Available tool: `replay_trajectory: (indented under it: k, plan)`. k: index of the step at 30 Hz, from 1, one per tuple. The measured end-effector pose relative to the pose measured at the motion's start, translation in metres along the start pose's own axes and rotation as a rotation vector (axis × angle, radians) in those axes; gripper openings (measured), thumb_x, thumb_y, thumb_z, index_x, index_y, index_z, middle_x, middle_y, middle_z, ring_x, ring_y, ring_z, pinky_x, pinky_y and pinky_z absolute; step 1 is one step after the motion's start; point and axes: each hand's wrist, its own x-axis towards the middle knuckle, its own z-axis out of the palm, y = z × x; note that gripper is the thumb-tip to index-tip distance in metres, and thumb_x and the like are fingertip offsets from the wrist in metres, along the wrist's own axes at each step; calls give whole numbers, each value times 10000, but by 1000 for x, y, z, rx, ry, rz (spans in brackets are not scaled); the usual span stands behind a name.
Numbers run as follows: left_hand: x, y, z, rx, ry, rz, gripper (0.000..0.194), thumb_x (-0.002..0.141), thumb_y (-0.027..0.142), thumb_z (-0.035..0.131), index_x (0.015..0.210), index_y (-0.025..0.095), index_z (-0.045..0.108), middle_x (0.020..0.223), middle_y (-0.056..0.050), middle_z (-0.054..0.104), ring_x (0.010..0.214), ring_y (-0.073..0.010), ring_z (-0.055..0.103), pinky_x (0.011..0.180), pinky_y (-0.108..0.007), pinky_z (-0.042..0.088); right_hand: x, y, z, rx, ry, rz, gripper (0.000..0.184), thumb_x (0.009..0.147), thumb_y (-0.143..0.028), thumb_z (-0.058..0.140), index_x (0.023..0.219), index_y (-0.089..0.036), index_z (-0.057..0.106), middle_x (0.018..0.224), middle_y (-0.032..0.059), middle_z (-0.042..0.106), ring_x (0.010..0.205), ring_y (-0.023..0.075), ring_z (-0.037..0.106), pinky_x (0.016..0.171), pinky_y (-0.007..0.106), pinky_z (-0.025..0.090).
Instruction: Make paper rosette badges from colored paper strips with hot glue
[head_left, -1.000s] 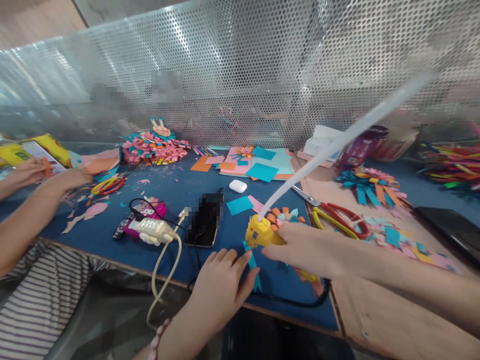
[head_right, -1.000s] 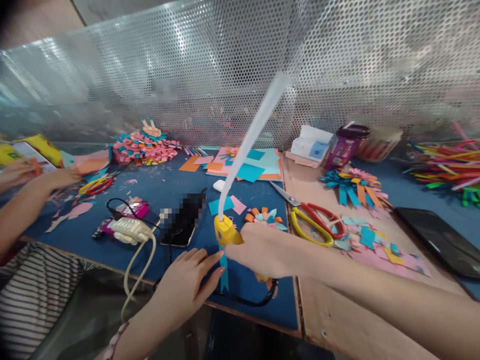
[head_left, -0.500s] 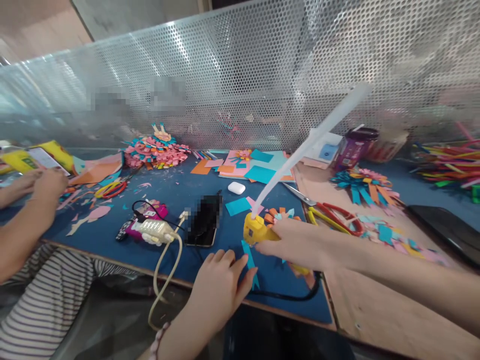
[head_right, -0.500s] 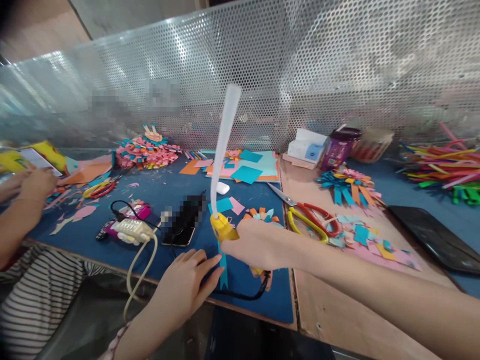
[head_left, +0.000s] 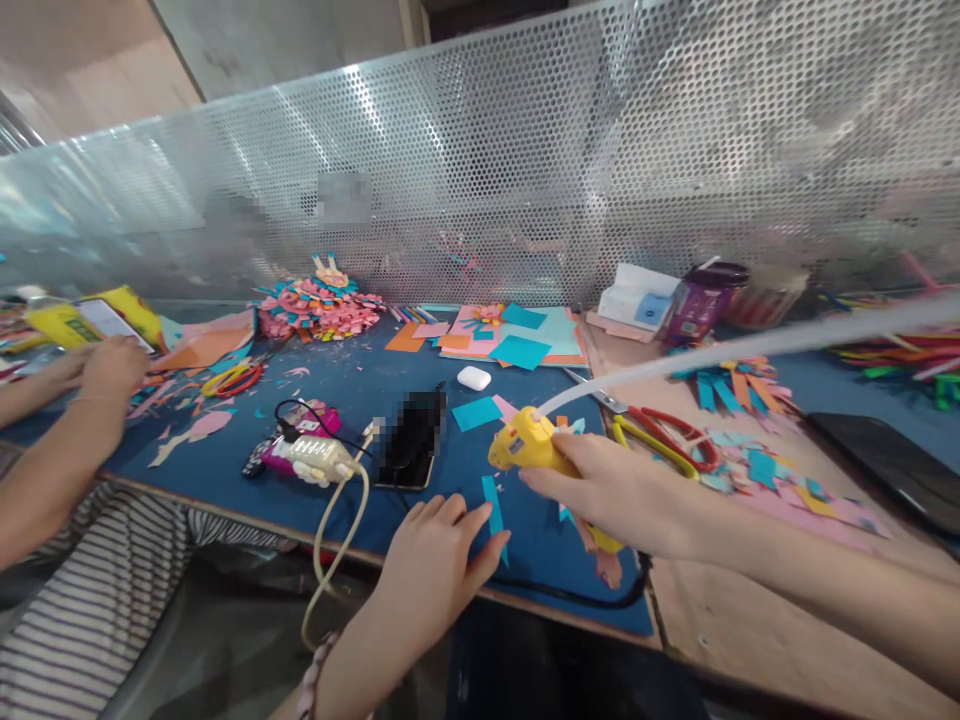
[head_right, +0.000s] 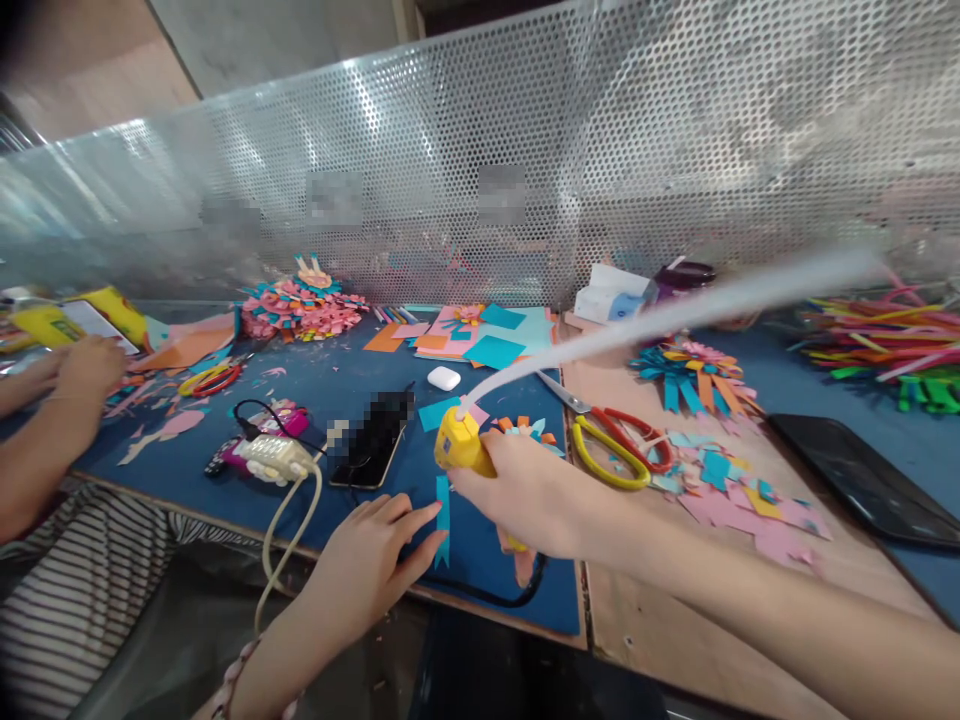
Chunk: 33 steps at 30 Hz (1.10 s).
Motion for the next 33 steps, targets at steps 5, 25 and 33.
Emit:
replay_trajectory:
  k: [5, 25, 33]
  plan:
    - [1, 1, -2, -8, -24, -5, 357, 938, 406, 426, 1146, 220, 650, 900, -77, 642, 847, -244, 614, 758, -394, 497, 1, 4, 2, -9, -11, -34, 347, 878, -509, 414, 762, -186, 469, 497, -11, 572, 359, 131, 535, 393, 221, 383]
    - [-1, -1, 1, 3, -14, 7, 363, 915, 428, 481, 1151, 199, 635, 901, -84, 631, 811, -238, 604, 719, -387, 502, 10, 25, 9, -27, 22, -27, 344, 902, -526, 378, 839, -192, 432, 558, -7, 614, 376, 144, 600, 350, 203, 406]
    - [-14, -2, -24, -116, -94, 10, 384, 965, 384, 392, 1267, 200, 541, 882, -64, 622, 815, -212, 593, 713, -354, 500, 7, 15, 3, -20, 218, -129, 413, 898, -549, 383, 703, -191, 451, 602, 9, 600, 538, 136, 587, 510, 235, 428]
